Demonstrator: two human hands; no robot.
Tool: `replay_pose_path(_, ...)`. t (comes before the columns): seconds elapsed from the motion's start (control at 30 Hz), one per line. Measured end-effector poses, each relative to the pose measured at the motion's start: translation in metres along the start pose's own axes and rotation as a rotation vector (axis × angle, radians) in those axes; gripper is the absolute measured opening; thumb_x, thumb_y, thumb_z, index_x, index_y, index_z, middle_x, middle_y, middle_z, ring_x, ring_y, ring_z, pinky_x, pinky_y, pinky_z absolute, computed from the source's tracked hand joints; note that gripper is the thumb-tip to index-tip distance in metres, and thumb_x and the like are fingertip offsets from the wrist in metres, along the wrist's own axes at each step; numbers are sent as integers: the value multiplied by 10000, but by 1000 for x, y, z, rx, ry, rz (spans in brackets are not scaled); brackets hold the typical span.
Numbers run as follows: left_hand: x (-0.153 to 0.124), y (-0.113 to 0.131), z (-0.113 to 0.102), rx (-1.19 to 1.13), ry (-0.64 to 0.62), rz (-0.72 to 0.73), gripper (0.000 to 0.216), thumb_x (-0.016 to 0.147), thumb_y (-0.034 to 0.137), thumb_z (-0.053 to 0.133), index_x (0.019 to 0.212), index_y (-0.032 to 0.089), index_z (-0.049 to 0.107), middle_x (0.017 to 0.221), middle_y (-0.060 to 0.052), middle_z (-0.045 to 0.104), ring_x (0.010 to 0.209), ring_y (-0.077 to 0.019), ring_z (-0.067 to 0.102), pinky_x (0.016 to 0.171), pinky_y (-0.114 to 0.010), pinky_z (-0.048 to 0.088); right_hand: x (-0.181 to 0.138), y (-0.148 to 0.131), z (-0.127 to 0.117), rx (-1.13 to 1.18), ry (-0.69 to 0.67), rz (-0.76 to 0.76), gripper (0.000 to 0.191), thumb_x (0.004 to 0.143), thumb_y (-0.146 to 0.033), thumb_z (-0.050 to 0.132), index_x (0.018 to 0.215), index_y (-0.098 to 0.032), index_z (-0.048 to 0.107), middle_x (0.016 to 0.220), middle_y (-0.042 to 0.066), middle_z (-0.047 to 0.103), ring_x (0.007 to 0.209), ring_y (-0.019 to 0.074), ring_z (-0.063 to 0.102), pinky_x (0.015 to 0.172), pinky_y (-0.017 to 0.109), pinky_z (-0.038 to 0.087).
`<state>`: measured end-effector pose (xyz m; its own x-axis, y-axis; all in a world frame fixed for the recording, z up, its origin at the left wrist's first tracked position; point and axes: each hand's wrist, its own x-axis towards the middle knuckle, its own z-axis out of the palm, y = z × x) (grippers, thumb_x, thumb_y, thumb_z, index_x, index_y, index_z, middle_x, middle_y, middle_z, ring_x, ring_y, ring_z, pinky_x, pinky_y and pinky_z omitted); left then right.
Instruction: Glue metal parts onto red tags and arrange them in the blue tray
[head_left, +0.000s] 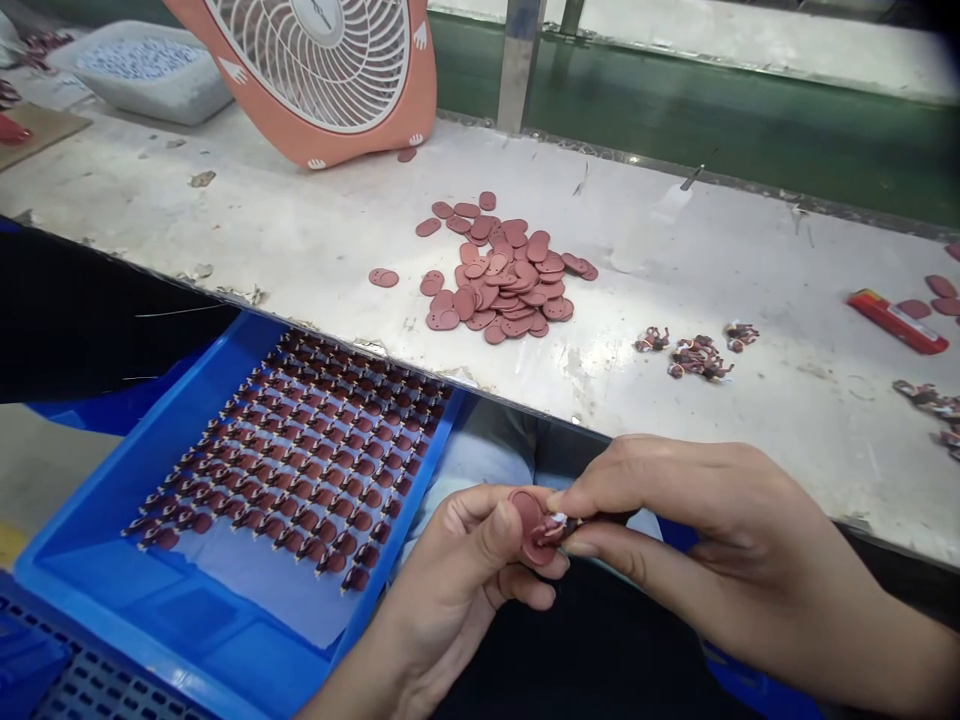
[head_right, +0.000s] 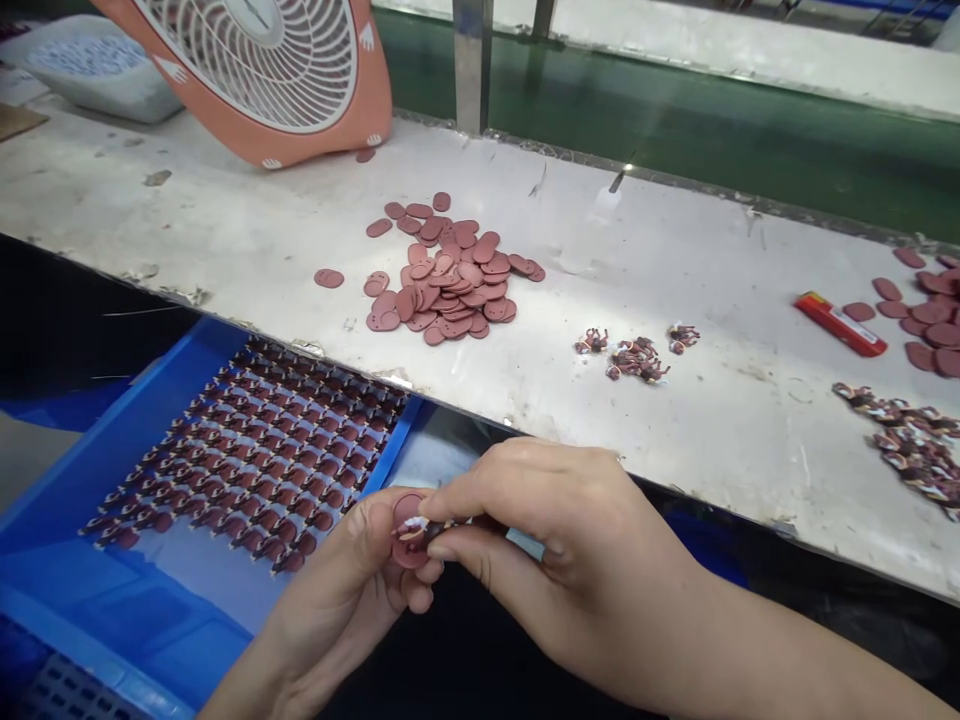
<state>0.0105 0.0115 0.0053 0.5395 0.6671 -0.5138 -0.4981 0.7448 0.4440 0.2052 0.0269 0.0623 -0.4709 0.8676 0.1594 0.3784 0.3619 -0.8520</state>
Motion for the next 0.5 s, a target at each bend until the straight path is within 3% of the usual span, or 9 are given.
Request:
replay_pose_path(0.3, -2, 0, 5, -4, 30, 13, 315, 708, 450, 842, 839, 165, 806, 629, -12, 673, 565, -73, 612, 533, -136, 529, 1, -7, -1, -114, -60, -122, 95, 951, -98, 620, 975, -176, 668, 923, -32, 711, 803, 49, 633, 769, 115, 498)
replay_pose_path(0.4, -5, 1, 8, -36, -13, 46, 274, 675, 412, 872, 847, 207, 814, 611, -4, 710, 515, -59, 610, 531, -131, 515, -7, -8, 2, -97, 3, -175, 114, 958, -122, 617, 1045, -147, 687, 944, 24, 719, 796, 81, 657, 737, 126, 547)
replay_pose_path(0.5, -8, 3, 9, -64, -97, 43, 217, 644, 336, 898, 826, 249, 821, 643, 16, 743, 506, -48, 615, 564, -141, 524, -19, -6, 3, -154, 74, -186, 135, 934, -238, 688, 1064, -210, 709, 917, 19, 736, 747, 106, 689, 662, 132, 581)
